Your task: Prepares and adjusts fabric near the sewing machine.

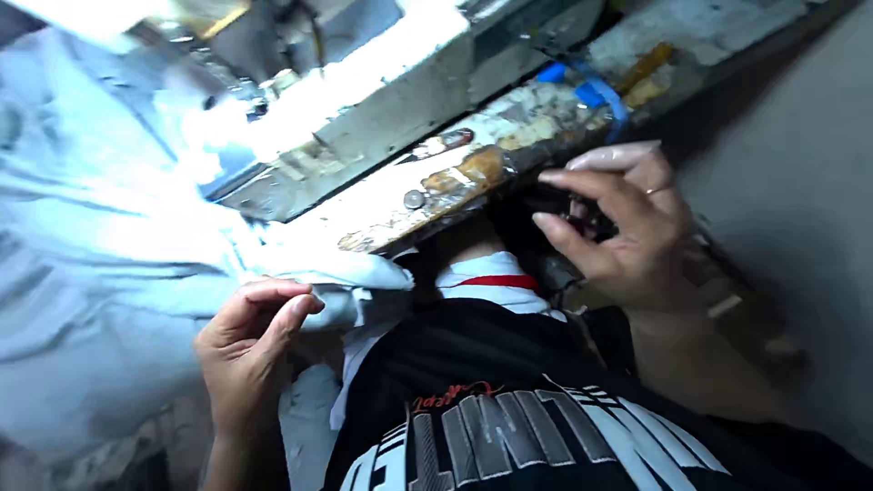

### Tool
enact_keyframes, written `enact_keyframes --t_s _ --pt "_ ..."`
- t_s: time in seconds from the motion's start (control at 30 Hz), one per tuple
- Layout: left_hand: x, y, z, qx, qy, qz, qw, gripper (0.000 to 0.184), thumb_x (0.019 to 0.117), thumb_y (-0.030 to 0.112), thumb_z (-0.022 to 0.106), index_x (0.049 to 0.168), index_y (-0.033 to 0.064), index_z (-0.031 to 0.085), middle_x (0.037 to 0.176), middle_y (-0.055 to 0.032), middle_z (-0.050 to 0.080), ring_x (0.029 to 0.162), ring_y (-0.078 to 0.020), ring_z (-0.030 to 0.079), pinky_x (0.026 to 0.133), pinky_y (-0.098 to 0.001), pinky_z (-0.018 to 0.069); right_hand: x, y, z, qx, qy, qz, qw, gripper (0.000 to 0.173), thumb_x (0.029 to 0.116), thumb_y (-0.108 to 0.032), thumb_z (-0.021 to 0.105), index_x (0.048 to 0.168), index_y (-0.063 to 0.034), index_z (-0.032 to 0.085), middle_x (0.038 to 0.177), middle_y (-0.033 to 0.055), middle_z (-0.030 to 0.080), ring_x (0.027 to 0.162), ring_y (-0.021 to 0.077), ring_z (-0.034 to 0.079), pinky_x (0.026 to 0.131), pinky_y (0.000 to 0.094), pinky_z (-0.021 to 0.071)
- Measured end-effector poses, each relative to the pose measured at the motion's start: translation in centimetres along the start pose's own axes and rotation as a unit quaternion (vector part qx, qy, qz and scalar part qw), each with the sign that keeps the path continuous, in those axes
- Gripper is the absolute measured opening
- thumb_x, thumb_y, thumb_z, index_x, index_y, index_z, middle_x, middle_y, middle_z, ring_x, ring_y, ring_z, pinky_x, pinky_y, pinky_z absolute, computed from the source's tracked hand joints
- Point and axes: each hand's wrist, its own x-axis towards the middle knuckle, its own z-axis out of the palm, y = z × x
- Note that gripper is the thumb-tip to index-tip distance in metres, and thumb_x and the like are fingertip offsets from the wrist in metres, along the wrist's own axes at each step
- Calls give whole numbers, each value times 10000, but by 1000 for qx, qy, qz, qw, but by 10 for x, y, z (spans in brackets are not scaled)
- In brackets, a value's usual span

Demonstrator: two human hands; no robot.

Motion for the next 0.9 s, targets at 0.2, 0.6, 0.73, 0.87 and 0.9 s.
enact_keyframes --t_s 0.2,0.6,0.73,0.87,0.9 --pt "-41 10 -51 203 77 14 976 112 959 194 698 1065 193 734 1003 128 712 908 -4 679 838 -210 584 31 -26 89 -7 -109 -117 987 244 944 -184 664 1122 -63 777 1037 188 689 906 310 675 743 426 549" --pt "-45 -78 -67 392 44 162 905 100 956 248 687 943 231 785 1306 -108 641 1418 -359 401 1186 -574 236 13 -94 153 239 -149 -76 956 191 1004 -232 654 1063 -77 748 1021 45 685 948 50 644 846 200 543" --pt "4 -33 -29 269 -31 246 930 118 949 146 682 888 75 753 900 -52 732 982 -177 685 1037 -412 469 17 -96 149 483 -231 195 822 178 1028 -268 597 1075 -187 749 1013 -74 708 931 20 666 843 222 571" --pt "47 -25 13 230 -64 264 935 128 953 98 645 910 25 741 812 -78 692 750 -180 671 650 -324 543 24 -90 133 577 -205 391 687 294 1082 -362 464 1144 -216 712 1003 -48 735 933 36 693 852 248 590" --pt "55 -27 17 227 -56 251 939 132 957 116 649 913 28 737 804 -70 680 725 -168 660 623 -319 535 22 -88 129 593 -189 402 671 300 1068 -415 490 1152 -229 710 1026 -43 743 966 46 699 878 265 591"
